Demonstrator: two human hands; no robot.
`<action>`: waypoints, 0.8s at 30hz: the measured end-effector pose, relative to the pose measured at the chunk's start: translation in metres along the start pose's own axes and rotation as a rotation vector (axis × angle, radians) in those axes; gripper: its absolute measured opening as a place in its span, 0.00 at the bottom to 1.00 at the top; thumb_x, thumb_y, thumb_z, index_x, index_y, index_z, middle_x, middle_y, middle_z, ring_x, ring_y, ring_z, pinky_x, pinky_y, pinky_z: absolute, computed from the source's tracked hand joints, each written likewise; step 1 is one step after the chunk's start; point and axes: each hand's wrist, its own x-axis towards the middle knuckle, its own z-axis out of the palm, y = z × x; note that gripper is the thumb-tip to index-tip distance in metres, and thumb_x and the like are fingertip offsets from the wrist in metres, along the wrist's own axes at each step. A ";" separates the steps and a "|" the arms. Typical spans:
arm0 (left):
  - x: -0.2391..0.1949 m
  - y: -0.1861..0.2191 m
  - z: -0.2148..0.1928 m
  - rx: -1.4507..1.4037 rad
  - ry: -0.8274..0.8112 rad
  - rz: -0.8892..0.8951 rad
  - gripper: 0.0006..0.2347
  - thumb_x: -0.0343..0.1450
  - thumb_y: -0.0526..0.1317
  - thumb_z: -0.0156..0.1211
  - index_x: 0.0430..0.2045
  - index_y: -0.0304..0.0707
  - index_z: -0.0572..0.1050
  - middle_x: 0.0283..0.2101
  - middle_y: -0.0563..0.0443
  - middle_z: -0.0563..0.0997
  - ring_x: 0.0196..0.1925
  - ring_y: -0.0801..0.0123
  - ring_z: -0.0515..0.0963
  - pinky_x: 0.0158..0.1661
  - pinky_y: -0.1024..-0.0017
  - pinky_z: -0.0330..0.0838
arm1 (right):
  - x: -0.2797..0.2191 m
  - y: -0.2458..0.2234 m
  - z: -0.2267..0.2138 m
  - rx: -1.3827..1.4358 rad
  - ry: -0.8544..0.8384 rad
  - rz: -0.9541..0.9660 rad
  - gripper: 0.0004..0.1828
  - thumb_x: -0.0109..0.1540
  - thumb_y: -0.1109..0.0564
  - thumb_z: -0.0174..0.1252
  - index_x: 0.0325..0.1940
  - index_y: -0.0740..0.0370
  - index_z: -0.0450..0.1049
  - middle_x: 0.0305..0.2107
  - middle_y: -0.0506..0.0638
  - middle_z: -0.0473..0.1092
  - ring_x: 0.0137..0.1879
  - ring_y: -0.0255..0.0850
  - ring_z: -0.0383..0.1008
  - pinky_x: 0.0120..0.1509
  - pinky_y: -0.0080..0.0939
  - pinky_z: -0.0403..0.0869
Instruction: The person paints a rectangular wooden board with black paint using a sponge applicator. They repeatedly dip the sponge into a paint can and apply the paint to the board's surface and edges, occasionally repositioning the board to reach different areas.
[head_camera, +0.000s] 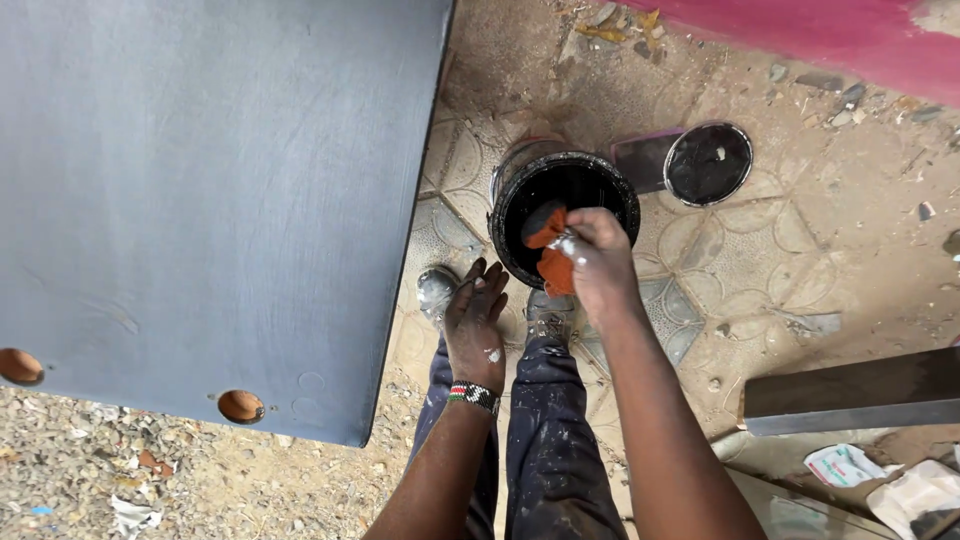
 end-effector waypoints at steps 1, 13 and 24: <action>0.000 0.005 0.002 0.005 0.000 -0.001 0.23 0.86 0.36 0.57 0.79 0.25 0.73 0.71 0.29 0.86 0.76 0.42 0.84 0.74 0.46 0.72 | 0.015 0.020 0.008 0.004 0.002 0.002 0.16 0.73 0.72 0.61 0.63 0.61 0.76 0.58 0.61 0.78 0.63 0.53 0.80 0.70 0.47 0.78; -0.014 0.014 -0.008 0.015 -0.010 -0.020 0.23 0.86 0.39 0.58 0.78 0.29 0.75 0.70 0.24 0.87 0.75 0.36 0.85 0.73 0.44 0.73 | 0.004 0.021 0.000 0.517 -0.238 0.193 0.16 0.69 0.65 0.66 0.62 0.63 0.85 0.44 0.62 0.85 0.44 0.52 0.87 0.45 0.56 0.86; -0.130 0.323 0.079 0.903 0.118 0.034 0.15 0.79 0.41 0.67 0.28 0.27 0.92 0.19 0.28 0.88 0.17 0.51 0.88 0.24 0.61 0.81 | -0.091 -0.093 0.057 0.801 -0.456 0.206 0.14 0.73 0.45 0.67 0.58 0.52 0.86 0.48 0.55 0.88 0.48 0.51 0.85 0.58 0.56 0.83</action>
